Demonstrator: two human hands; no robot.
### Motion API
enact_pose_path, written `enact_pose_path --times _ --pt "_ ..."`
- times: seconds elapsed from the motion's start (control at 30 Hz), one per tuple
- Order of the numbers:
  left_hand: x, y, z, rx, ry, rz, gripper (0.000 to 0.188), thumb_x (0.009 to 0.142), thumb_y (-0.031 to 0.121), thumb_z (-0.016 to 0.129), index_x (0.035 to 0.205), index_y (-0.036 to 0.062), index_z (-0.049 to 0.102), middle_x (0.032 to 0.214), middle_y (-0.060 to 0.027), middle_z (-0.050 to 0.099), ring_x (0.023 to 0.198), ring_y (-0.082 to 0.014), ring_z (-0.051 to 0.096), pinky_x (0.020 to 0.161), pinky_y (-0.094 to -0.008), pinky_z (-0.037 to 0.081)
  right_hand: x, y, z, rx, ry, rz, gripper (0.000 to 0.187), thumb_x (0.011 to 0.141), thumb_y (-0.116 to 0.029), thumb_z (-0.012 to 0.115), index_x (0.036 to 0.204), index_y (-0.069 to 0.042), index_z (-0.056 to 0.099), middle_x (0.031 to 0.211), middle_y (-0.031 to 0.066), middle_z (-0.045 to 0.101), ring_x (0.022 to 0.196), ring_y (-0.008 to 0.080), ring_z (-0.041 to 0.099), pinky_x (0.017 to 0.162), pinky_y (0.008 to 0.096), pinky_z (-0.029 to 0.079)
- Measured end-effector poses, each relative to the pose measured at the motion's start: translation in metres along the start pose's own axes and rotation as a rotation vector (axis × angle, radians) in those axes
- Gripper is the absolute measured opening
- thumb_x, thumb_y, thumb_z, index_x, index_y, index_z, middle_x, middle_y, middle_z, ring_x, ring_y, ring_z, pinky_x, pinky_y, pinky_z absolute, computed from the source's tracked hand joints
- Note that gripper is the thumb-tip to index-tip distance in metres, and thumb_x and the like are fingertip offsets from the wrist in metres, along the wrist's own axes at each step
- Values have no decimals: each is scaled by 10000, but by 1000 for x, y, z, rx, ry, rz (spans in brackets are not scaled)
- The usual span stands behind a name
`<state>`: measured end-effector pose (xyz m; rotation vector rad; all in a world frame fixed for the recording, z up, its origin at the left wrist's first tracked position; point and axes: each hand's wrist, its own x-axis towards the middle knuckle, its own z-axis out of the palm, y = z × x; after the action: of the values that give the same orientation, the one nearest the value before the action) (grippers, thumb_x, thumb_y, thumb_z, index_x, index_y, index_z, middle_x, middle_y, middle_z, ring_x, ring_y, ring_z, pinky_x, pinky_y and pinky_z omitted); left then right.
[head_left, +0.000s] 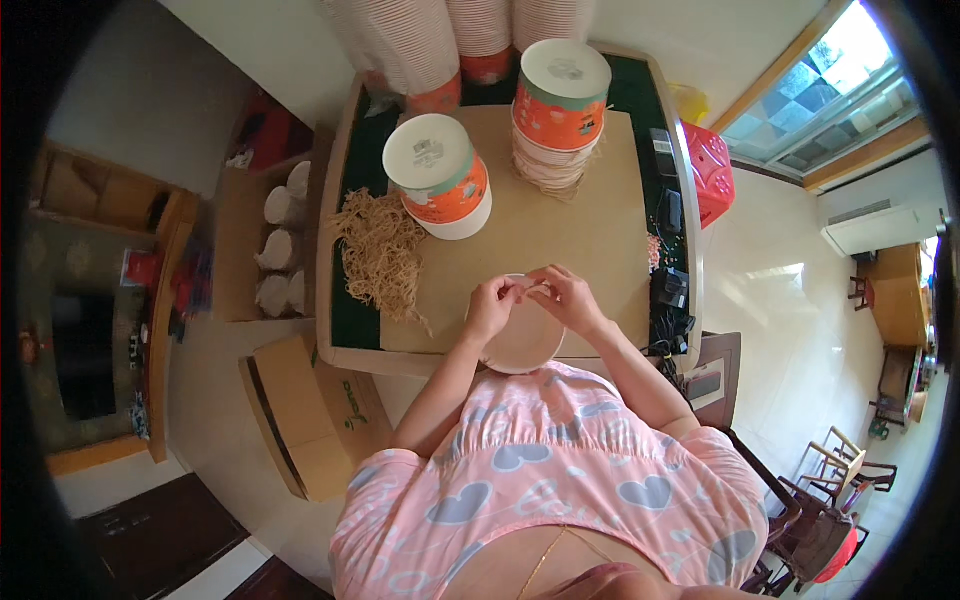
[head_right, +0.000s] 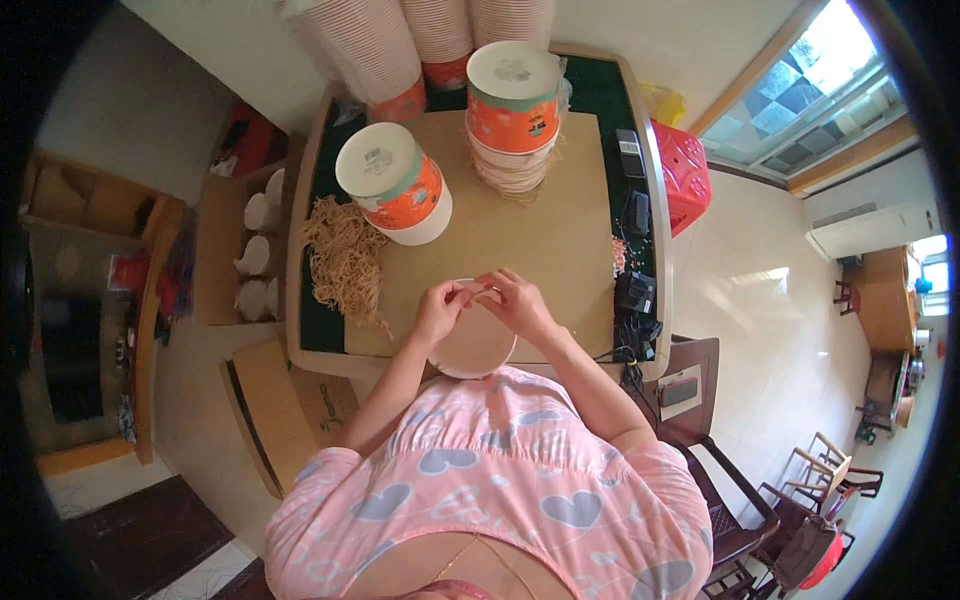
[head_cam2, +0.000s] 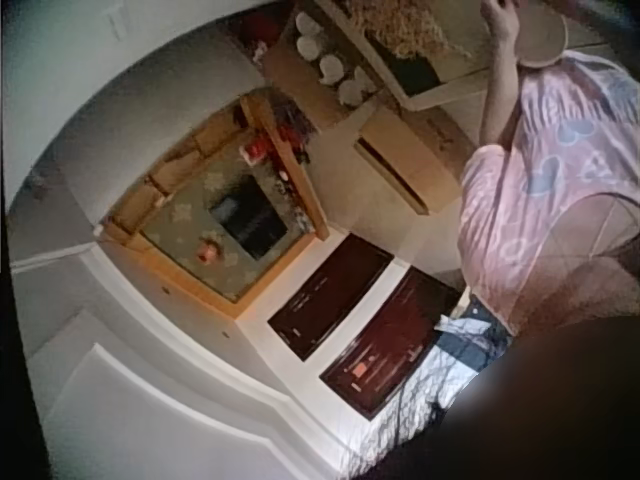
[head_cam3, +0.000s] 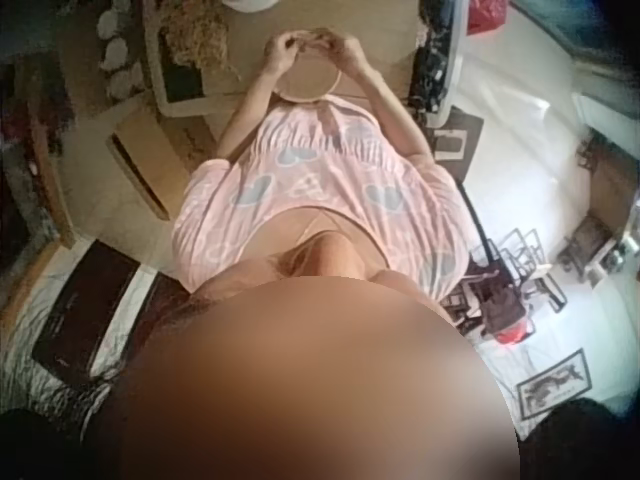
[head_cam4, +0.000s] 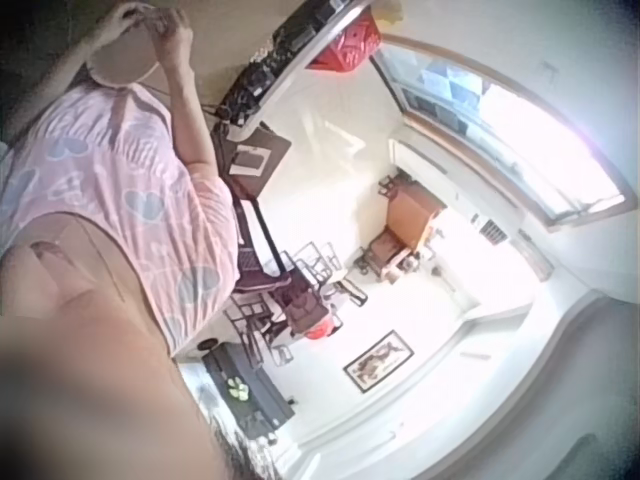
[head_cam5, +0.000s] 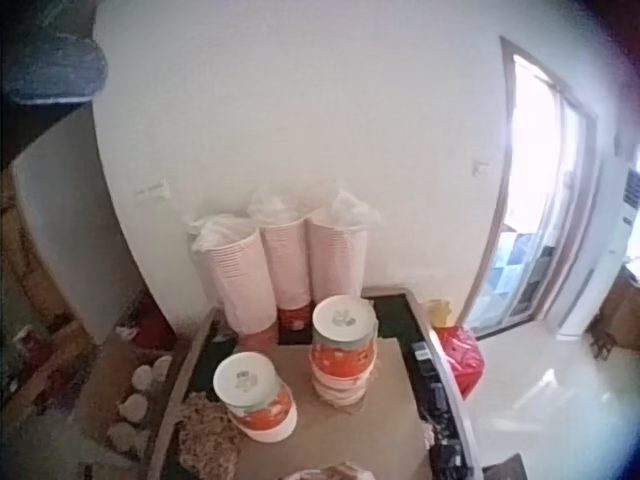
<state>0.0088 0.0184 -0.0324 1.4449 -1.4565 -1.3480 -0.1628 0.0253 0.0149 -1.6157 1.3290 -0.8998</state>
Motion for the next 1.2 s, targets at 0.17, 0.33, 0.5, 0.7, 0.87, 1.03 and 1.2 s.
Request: enact_pose_path --times 0.17,0.33,0.5,0.7,0.87,1.03,1.2 --pt "-4 23 1 -24 -33 -6 128 876 117 574 820 12 621 650 15 595 559 -41 492 487 -209 385 -1 5 -3 -79 14 -147 64 797 -45 631 858 -25 620 770 81 585 625 182 568 552 286 461" --pt "-14 49 -9 126 -184 -42 159 856 134 596 777 7 652 674 11 614 619 -52 514 567 -223 416 -3 14 -8 -123 52 -217 58 788 -75 633 836 -46 621 803 94 590 695 262 602 596 334 493" --pt "-25 72 -12 81 -202 -6 153 852 128 597 797 1 661 706 -7 634 670 -58 539 628 -220 435 -7 13 -9 -127 84 -304 31 780 -47 634 809 -46 623 811 90 580 680 255 604 591 327 498" --pt "-45 93 -7 -26 -269 83 155 825 144 625 815 -8 652 647 -44 617 594 -60 523 550 -244 422 -10 31 -7 -88 157 -166 42 777 -40 632 816 -40 618 814 107 569 650 241 594 565 322 490" --pt "-54 103 -5 7 -362 41 129 847 102 602 815 -10 658 703 -4 631 645 -40 553 595 -201 449 -12 37 -4 -76 144 -66 44 786 -39 609 825 -29 592 780 110 550 626 239 575 560 324 483" --pt "-53 102 -6 -49 -375 58 128 851 104 598 828 -5 660 720 -8 639 669 -46 563 612 -204 458 -12 44 -3 -75 141 -64 75 793 -45 596 865 -34 578 796 114 556 664 254 576 595 335 486" --pt "-50 104 -7 -235 -356 7 107 848 83 591 887 8 656 794 -3 645 728 -44 572 650 -202 461 -5 13 -6 -309 337 -304 81 809 -70 590 881 -33 582 831 118 569 698 280 577 642 355 485"
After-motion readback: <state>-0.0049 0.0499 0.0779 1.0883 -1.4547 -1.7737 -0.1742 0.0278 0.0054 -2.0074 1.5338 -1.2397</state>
